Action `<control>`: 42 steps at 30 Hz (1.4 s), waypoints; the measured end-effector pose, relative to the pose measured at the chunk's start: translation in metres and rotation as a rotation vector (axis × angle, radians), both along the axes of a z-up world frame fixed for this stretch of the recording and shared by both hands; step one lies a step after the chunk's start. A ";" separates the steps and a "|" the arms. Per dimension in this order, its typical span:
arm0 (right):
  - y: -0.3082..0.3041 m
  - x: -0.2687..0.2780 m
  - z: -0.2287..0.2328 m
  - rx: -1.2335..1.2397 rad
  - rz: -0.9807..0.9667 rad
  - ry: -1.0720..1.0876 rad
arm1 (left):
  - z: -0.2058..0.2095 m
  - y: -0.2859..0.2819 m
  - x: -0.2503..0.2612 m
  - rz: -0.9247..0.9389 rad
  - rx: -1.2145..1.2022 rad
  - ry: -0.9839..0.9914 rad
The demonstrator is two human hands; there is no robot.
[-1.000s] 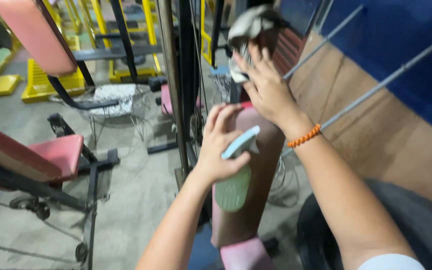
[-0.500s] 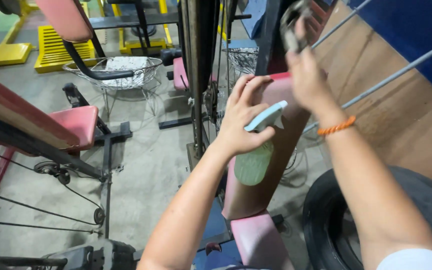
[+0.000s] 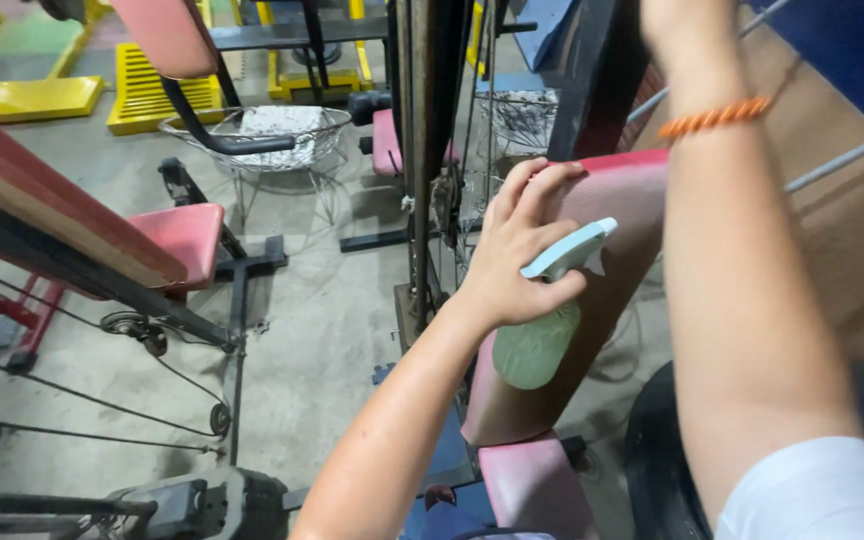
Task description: Cleaning and wiping down gym weight machines and benches using a spray bottle and cloth.
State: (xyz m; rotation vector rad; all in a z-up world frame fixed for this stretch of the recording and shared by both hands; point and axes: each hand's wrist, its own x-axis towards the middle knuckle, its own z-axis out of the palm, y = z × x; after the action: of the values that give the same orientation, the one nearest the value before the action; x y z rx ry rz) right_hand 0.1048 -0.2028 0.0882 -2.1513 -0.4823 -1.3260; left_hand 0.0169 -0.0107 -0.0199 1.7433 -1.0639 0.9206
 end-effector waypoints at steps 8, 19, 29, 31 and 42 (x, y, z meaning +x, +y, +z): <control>-0.004 -0.034 -0.035 0.133 -0.258 0.402 | 0.008 0.007 -0.008 -0.093 0.028 0.008; -0.006 -0.119 -0.063 -0.410 -0.086 0.149 | 0.007 0.012 -0.002 -0.126 0.039 -0.013; 0.016 -0.170 -0.175 -0.424 -0.455 0.067 | 0.001 0.011 -0.001 -0.089 0.069 -0.091; 0.035 -0.180 -0.197 -0.282 -0.373 0.081 | -0.004 0.007 0.003 -0.090 0.059 -0.109; -0.006 -0.210 -0.334 0.253 -0.490 0.640 | -0.029 0.003 -0.010 0.063 0.109 -0.127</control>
State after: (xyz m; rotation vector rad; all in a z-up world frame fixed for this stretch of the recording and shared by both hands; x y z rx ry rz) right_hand -0.1055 -0.2084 -0.2455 -2.3820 0.4646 -0.7739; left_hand 0.0071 -0.0073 -0.0490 1.8362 -1.1661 1.0414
